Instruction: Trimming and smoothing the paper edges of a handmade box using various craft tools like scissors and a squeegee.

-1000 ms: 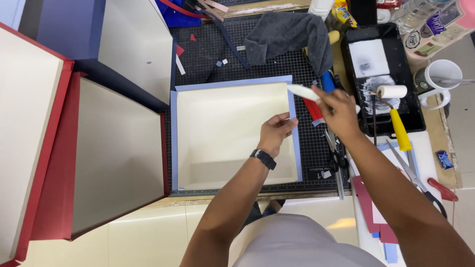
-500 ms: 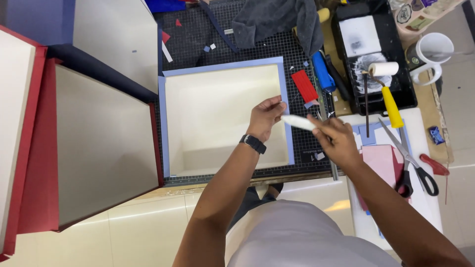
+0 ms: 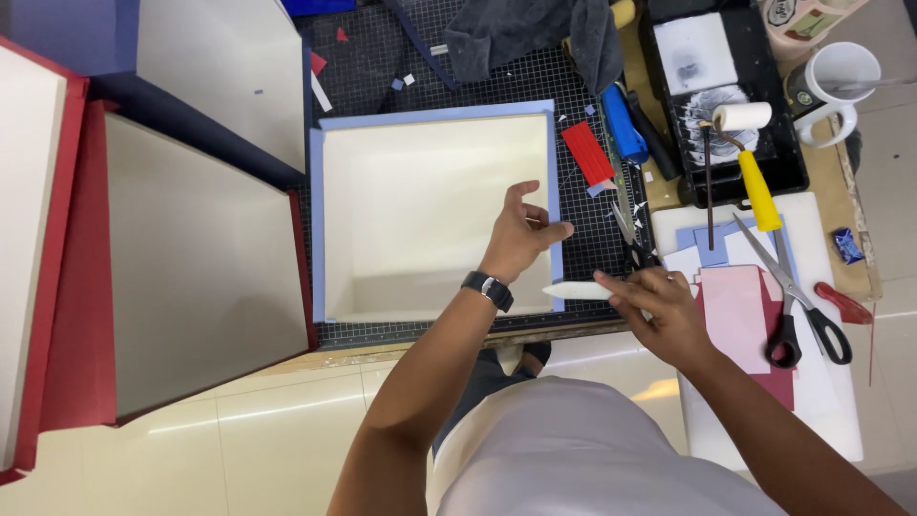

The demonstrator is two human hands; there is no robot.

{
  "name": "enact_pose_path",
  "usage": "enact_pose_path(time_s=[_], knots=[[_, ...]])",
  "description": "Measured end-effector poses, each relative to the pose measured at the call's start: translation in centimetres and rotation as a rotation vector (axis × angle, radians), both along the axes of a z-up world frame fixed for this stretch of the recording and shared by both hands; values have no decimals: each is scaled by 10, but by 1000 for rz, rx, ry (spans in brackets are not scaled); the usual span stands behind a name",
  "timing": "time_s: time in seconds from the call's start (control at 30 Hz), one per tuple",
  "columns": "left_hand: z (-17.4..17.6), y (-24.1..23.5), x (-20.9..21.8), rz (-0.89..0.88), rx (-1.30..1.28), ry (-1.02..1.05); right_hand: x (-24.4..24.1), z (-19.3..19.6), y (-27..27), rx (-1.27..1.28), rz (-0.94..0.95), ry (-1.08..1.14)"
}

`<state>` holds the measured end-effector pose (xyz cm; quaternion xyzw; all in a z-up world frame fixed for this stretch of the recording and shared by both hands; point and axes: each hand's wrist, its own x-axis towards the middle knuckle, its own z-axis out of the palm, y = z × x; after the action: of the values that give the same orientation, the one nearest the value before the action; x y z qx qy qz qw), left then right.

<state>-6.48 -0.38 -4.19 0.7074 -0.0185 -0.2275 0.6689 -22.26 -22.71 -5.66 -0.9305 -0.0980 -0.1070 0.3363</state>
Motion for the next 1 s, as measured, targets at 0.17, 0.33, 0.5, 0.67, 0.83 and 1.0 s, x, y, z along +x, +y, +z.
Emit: enact_pose_path(time_s=[0.17, 0.33, 0.5, 0.67, 0.83, 1.0], knots=[[29, 10, -6, -55, -17, -22, 6, 5, -8, 170, -51, -29], [36, 26, -9, -89, 24, 9, -1, 5, -14, 268, -146, -48], [100, 94, -48, -237, 257, -260, -10, 1, -22, 318, -253, 5], [77, 190, -152, -485, 734, -101, -17, 17, -14, 335, -291, 123], [29, 239, -212, -931, 902, 66, -16, 27, -6, 338, -255, 189], [129, 163, -139, -550, 721, -192, -21, 17, -10, 297, -149, 2]])
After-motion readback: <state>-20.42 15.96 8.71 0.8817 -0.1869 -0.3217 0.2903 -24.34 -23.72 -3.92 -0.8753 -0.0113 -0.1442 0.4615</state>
